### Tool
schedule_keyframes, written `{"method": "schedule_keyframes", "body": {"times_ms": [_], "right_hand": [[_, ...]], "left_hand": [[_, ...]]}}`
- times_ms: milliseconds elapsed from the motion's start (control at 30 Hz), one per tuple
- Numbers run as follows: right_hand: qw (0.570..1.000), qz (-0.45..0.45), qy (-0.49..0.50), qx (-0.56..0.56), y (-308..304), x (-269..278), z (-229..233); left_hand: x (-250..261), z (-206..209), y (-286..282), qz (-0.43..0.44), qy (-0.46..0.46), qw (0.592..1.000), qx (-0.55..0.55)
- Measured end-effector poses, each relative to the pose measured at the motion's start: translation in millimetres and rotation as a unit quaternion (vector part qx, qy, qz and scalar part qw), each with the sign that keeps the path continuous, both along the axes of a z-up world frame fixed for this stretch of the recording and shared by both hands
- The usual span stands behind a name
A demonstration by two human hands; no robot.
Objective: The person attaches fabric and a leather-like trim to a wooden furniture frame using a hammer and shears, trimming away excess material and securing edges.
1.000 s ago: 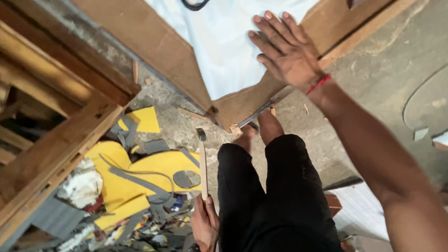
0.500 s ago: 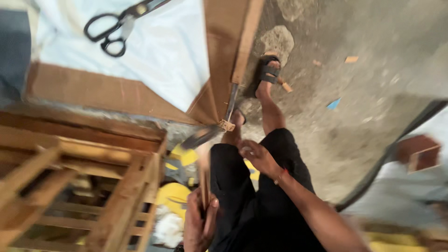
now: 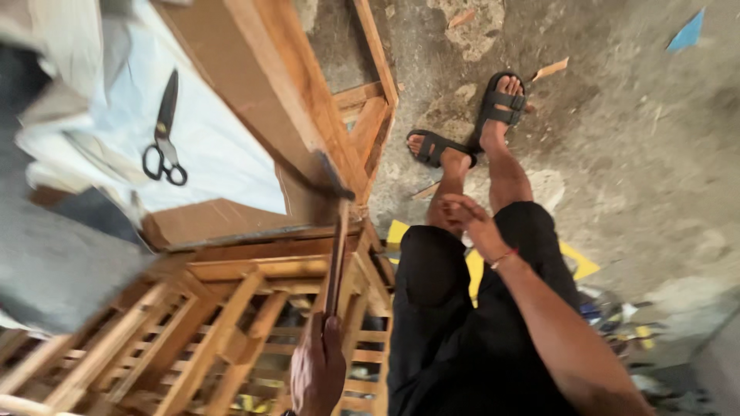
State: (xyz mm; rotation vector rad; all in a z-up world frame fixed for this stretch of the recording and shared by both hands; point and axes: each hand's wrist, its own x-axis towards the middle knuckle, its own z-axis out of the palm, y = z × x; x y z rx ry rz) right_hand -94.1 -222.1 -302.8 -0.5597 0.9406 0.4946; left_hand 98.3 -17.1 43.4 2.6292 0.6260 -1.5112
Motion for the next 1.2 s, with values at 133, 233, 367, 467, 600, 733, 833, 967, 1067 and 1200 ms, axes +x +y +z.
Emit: {"method": "schedule_keyframes", "body": {"times_ms": [133, 233, 367, 467, 600, 733, 833, 967, 1067, 1200], "right_hand": [[0.998, -0.017, 0.048, -0.027, -0.9, -32.8, -28.0], [0.999, 0.018, 0.031, -0.031, -4.4, -33.8, -30.9], [0.999, 0.024, 0.036, -0.019, -4.6, -33.9, -35.3], [0.990, 0.086, -0.086, -0.072, -7.4, -35.6, -45.8], [0.993, 0.067, -0.068, -0.076, -19.5, -40.8, -58.3], [0.995, 0.069, -0.014, -0.066, -18.0, -55.1, -29.9], [0.999, 0.034, 0.037, -0.011, -25.1, -50.7, -30.0], [0.998, -0.020, -0.056, 0.028, -26.8, -46.0, -45.6], [0.998, -0.033, -0.011, 0.047, -13.2, -49.5, -41.8], [0.998, 0.042, 0.042, -0.005, -23.1, -55.1, -34.0]], "left_hand": [[2.8, 17.9, -10.9, -0.046, -0.041, 0.998, -0.010], [-40.9, -11.5, 9.9, -0.118, 0.026, 0.991, 0.062], [-97.5, -23.9, 35.3, -0.268, -0.107, 0.957, 0.033], [-104.5, 14.7, 46.1, -0.390, -0.207, 0.897, -0.028], [-83.8, 22.6, 47.7, -0.006, -0.278, 0.959, -0.049], [-94.5, -10.5, 59.3, -0.090, -0.074, 0.991, 0.064], [-125.3, -13.6, 59.8, -0.257, -0.073, 0.961, 0.064], [-105.8, 14.7, 50.8, -0.351, -0.136, 0.926, 0.014], [-87.0, 27.8, 25.9, -0.396, -0.250, 0.877, 0.112], [-86.7, 2.3, 34.1, -0.407, -0.352, 0.839, 0.078]]}}
